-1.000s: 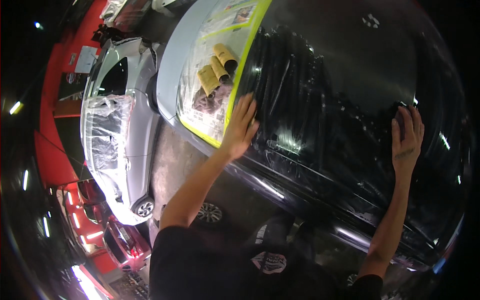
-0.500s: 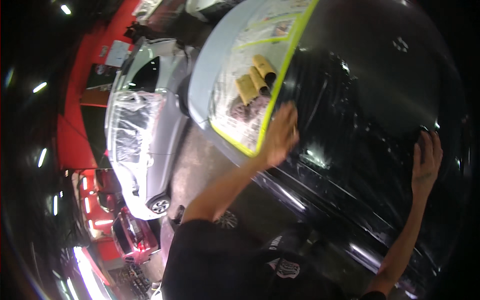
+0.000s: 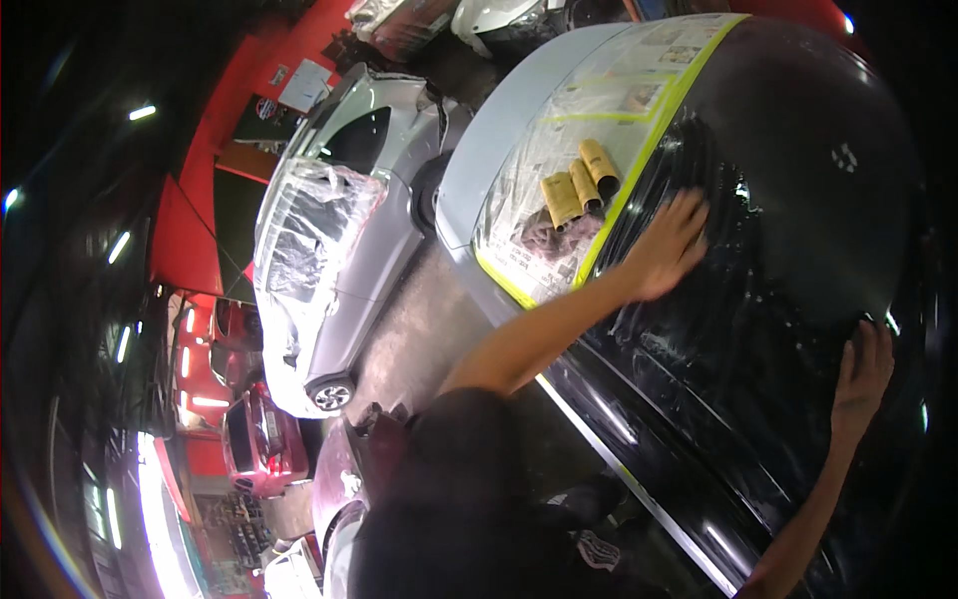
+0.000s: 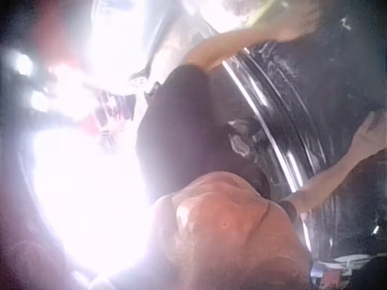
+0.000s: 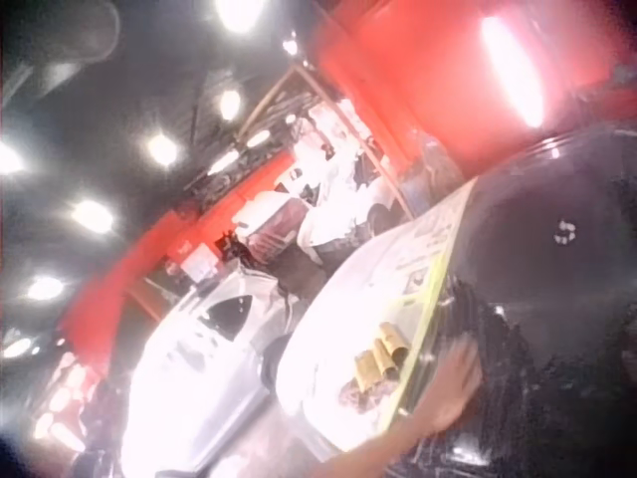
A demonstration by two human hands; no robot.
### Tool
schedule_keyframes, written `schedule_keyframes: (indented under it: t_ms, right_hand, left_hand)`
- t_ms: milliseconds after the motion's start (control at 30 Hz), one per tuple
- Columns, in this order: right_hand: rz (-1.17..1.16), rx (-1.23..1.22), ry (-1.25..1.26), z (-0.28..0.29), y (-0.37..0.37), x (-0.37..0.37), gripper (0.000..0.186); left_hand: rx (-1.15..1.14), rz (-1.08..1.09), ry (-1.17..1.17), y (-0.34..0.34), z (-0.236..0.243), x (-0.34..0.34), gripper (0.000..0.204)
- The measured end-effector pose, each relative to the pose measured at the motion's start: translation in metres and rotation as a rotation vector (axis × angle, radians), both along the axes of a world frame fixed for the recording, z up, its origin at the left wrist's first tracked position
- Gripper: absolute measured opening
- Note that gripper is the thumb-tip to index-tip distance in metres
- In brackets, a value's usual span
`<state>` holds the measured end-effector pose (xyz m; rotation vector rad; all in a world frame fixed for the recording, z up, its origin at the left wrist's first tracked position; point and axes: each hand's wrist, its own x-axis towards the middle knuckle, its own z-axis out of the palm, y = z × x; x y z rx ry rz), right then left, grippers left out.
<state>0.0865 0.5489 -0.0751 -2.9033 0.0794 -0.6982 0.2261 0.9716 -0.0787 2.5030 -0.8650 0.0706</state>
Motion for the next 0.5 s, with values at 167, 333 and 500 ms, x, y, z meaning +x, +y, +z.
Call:
schedule_keyframes:
  t_ms: [167, 333, 500]
  right_hand:
    - [-0.053, -0.007, 0.016, 0.011, 0.027, -0.001, 0.033]
    - [-0.017, 0.011, 0.017, 0.010, 0.030, -0.002, 0.035]
    - [0.028, 0.109, 0.027, 0.026, 0.046, 0.002, 0.035]
  left_hand:
    - [0.108, -0.156, 0.087, 0.047, 0.002, -0.129, 0.075]
    - [0.198, -0.098, -0.008, -0.052, 0.033, 0.106, 0.055]
    - [0.181, 0.040, -0.233, -0.052, -0.021, 0.123, 0.056]
